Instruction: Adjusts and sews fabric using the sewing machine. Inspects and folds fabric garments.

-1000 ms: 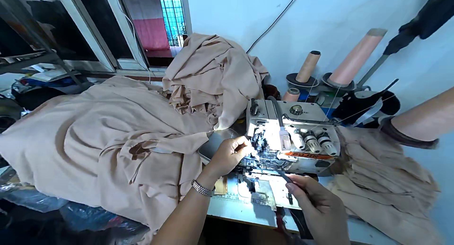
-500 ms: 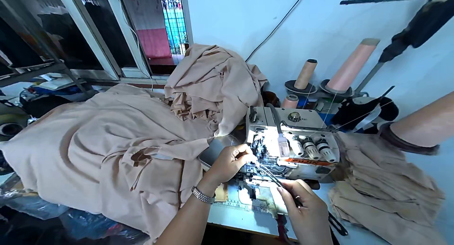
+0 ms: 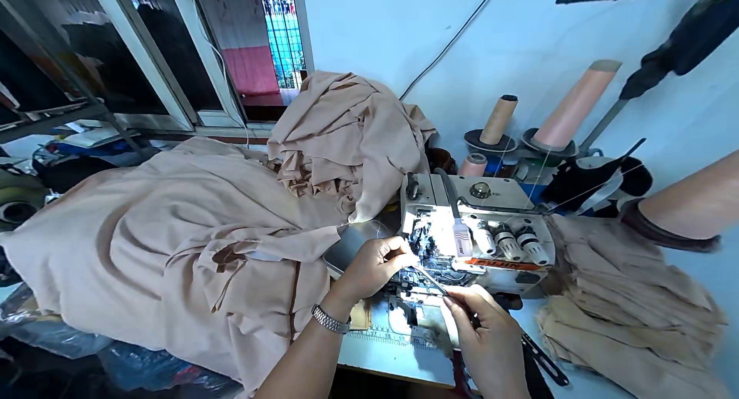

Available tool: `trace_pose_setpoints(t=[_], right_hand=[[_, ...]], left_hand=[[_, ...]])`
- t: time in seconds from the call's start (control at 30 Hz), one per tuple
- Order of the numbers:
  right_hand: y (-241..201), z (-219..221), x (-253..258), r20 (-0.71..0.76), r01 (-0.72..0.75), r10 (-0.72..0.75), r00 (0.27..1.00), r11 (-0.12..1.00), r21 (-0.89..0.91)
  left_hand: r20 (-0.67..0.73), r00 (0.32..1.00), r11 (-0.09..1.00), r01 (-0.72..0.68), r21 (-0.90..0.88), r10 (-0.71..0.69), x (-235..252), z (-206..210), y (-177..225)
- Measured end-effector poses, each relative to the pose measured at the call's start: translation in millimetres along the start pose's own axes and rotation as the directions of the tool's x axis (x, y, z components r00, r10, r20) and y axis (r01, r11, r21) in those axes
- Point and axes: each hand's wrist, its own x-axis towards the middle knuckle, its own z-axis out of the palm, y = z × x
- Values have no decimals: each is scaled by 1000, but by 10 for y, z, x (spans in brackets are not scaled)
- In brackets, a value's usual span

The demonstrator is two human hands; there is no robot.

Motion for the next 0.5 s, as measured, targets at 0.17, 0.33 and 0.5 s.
trace_pose_setpoints(t=[0.17,0.33,0.5], right_hand=[[101,-21,-81,59,-158,151,987,976,147],[108,-28,-56,206,-421,370,906,845,330],[72,23,25,312,-541,442,841,700,466]], left_hand=[[-21,1000,999,-8,-36,7,-3,-8,-18],[-73,997,997,1,-83,-7,-2,-7,-12],[-72,997,996,-8,-86,1,-5,-10,-32]])
